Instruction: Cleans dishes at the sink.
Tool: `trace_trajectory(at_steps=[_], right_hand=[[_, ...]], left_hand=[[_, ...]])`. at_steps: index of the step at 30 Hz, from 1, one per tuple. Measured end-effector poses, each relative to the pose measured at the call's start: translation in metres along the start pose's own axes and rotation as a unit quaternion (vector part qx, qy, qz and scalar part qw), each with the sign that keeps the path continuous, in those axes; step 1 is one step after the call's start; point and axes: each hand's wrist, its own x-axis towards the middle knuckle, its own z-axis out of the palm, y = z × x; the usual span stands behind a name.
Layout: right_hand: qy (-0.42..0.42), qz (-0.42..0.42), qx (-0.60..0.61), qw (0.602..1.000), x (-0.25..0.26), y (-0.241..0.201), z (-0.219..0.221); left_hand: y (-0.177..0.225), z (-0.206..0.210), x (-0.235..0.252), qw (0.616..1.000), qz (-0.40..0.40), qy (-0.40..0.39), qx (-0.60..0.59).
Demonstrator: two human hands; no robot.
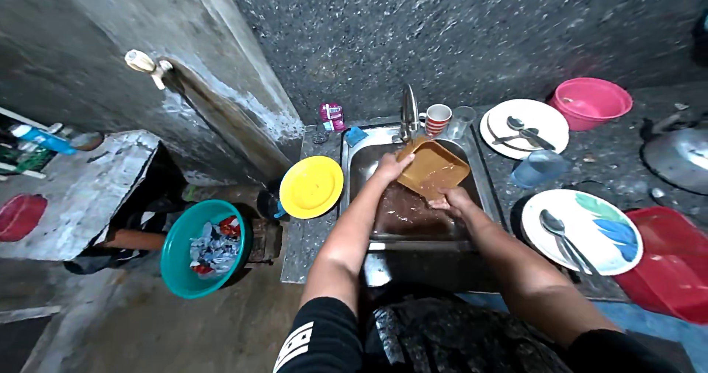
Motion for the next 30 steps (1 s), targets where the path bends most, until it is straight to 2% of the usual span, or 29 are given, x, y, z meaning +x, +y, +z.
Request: trace_trajectory(at_steps=[2,4,7,9,11,15,18,21,25,28,30], right_hand=[[0.065,-0.063,-0.060,0.994,-0.010,-0.007,0.007],[0.110,-0.120,-0.125,0.979,-0.012,-0.013,0.008],[0.154,-0.172,-0.157,0.960,-0.006,-0.012,0.013],[0.183,-0.191,-0.190,0.945,-0.008,-0.012,0.014],[0.222,-0.198,-0.218,0.930,-0.015,-0.014,0.014],[0.259,-0.226,-0.234,0.909,-0.021,-0.007,0.003],[0.276,-0.270,-0.236,0.892,-0.024,0.002,0.001],[0.297,-0.298,-0.205,0.884,-0.023,0.011,0.009],[0.315,-0.234,-0.233,0.890,-0.037,0.002,0.027],[0.272,-0.161,-0.262,0.912,-0.042,-0.006,0.042],[0.247,-0.154,-0.268,0.918,-0.044,-0.009,0.059]], left_hand=[[-0.017,-0.032,-0.013,0.998,-0.023,0.054,0.019],[-0.042,-0.073,-0.021,0.987,-0.052,0.148,0.047],[-0.091,-0.138,-0.051,0.945,-0.143,0.270,0.120],[-0.124,-0.168,-0.078,0.913,-0.232,0.309,0.129],[-0.155,-0.185,-0.101,0.898,-0.306,0.301,0.095],[-0.204,-0.187,-0.131,0.897,-0.328,0.293,-0.035],[-0.227,-0.180,-0.138,0.885,-0.326,0.281,-0.180],[-0.230,-0.176,-0.148,0.885,-0.301,0.264,-0.237],[-0.229,-0.174,-0.153,0.893,-0.279,0.249,-0.250],[-0.237,-0.162,-0.150,0.884,-0.263,0.268,-0.279],[-0.244,-0.154,-0.150,0.876,-0.254,0.278,-0.300]])
